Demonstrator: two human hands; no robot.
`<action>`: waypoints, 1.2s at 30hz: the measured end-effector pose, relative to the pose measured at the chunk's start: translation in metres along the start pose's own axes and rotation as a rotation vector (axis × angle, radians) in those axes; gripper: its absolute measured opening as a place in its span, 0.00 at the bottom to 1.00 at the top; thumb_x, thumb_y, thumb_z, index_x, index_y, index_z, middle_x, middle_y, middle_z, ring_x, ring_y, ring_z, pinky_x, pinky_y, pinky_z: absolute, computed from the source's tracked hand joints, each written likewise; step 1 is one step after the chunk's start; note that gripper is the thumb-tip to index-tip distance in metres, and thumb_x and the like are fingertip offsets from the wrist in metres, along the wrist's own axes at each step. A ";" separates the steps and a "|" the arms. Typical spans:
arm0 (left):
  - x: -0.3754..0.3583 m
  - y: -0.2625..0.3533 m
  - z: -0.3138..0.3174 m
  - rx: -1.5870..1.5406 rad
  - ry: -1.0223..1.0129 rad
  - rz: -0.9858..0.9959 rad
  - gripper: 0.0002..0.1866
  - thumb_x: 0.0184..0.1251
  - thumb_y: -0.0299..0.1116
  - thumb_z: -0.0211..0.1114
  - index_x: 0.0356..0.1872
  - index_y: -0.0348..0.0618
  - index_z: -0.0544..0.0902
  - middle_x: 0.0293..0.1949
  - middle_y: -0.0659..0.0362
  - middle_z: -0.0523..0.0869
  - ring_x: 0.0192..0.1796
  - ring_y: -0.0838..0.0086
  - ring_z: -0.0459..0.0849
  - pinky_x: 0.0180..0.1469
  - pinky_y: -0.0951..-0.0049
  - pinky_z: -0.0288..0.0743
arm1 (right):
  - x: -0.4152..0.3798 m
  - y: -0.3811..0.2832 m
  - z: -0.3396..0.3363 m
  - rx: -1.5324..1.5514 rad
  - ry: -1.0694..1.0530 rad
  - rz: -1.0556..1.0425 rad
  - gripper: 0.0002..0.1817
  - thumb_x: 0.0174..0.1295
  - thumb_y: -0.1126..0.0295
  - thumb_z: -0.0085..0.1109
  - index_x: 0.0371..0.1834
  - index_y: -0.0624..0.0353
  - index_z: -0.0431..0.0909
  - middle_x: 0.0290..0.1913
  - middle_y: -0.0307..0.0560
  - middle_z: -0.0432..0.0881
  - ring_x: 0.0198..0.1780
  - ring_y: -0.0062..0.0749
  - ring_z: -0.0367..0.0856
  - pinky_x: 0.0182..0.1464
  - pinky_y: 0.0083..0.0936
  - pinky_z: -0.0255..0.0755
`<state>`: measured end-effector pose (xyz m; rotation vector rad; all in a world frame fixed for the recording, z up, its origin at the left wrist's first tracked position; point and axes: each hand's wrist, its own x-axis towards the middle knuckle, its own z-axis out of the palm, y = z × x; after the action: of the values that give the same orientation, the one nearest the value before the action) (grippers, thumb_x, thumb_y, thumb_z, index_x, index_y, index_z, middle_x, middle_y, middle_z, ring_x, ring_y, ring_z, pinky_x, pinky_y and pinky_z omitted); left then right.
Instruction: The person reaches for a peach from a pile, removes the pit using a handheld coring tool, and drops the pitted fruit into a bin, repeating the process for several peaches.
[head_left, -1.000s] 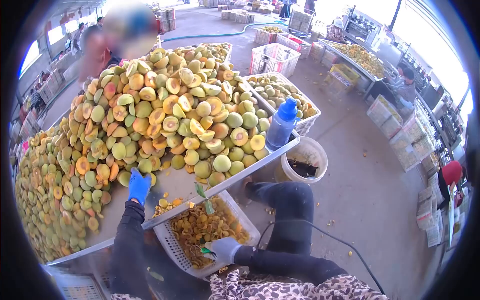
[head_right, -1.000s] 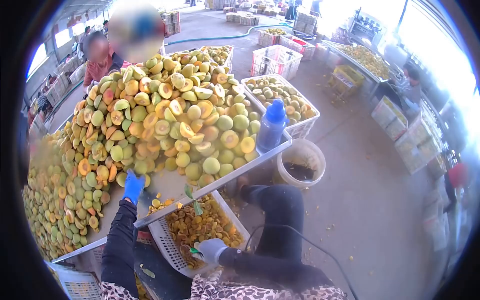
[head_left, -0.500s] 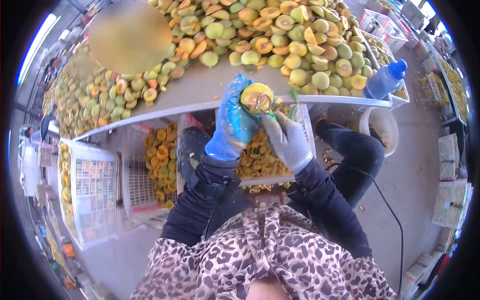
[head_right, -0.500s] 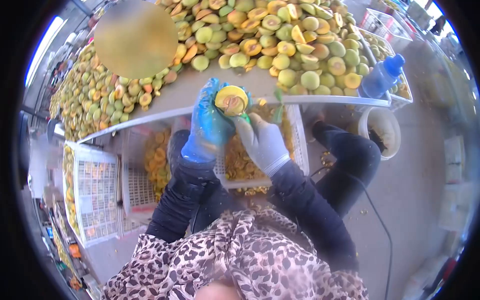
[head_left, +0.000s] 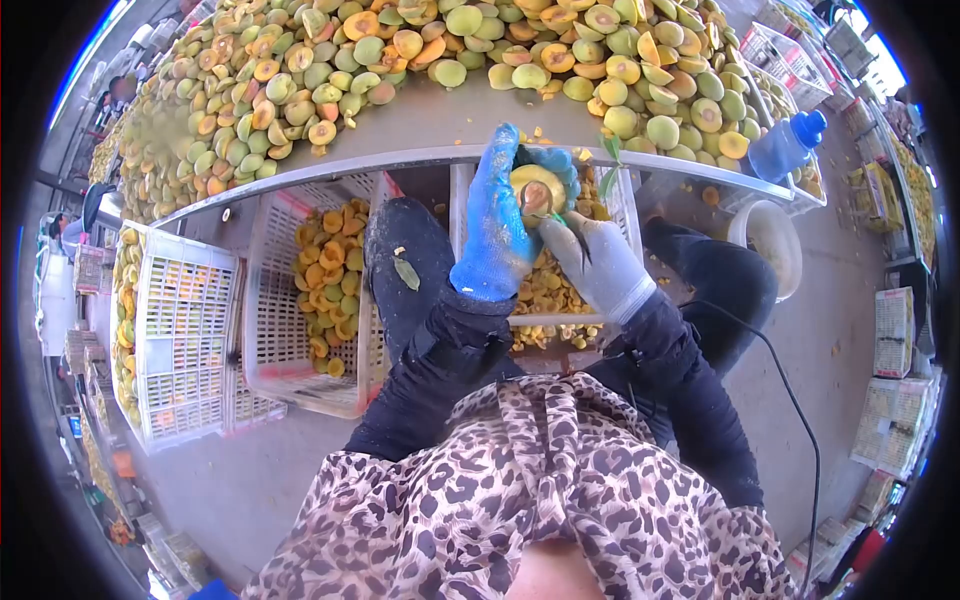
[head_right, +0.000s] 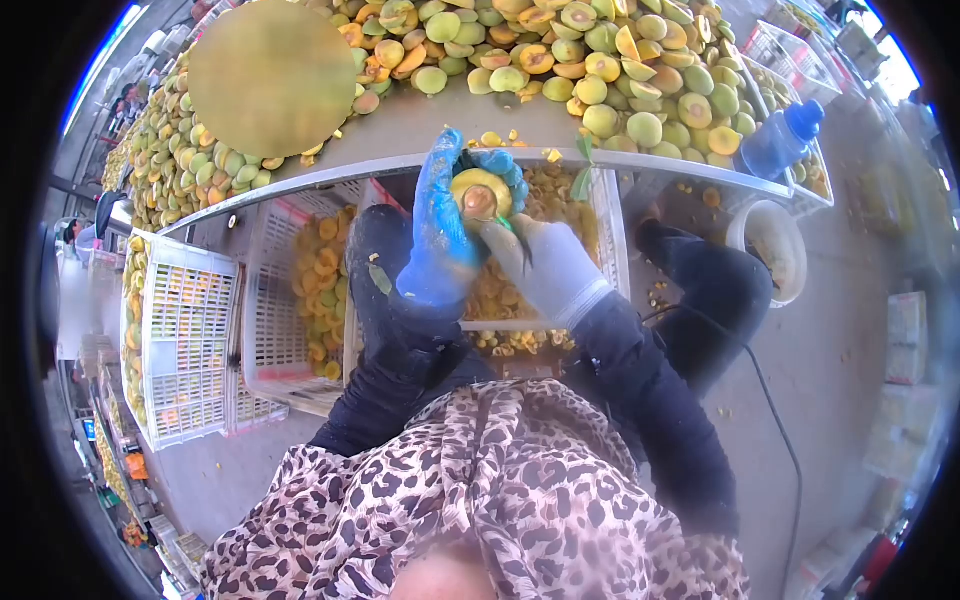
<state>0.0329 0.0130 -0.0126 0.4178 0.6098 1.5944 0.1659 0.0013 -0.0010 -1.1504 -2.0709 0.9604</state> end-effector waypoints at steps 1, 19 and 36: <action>0.003 -0.003 -0.004 -0.019 -0.116 0.016 0.20 0.72 0.47 0.52 0.43 0.36 0.76 0.35 0.51 0.82 0.37 0.62 0.82 0.43 0.65 0.79 | 0.001 0.001 -0.002 0.163 -0.061 0.015 0.20 0.68 0.56 0.50 0.38 0.65 0.77 0.24 0.61 0.80 0.26 0.55 0.80 0.27 0.41 0.71; -0.007 0.007 0.016 0.263 -0.081 -0.018 0.25 0.74 0.51 0.48 0.32 0.37 0.78 0.28 0.50 0.82 0.27 0.65 0.82 0.30 0.68 0.77 | -0.003 -0.008 -0.033 0.599 -0.502 0.477 0.27 0.70 0.46 0.44 0.24 0.58 0.72 0.15 0.35 0.67 0.12 0.18 0.64 0.14 0.16 0.59; 0.007 -0.006 0.011 0.206 -0.327 0.140 0.21 0.75 0.42 0.49 0.29 0.35 0.79 0.23 0.52 0.80 0.29 0.65 0.81 0.34 0.69 0.76 | -0.003 -0.004 -0.047 1.037 -0.772 0.614 0.27 0.72 0.44 0.33 0.28 0.54 0.70 0.13 0.29 0.61 0.10 0.14 0.57 0.11 0.15 0.54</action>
<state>0.0436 0.0220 -0.0087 0.8723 0.5015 1.5556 0.2008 0.0111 0.0287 -0.8507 -1.2057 2.6666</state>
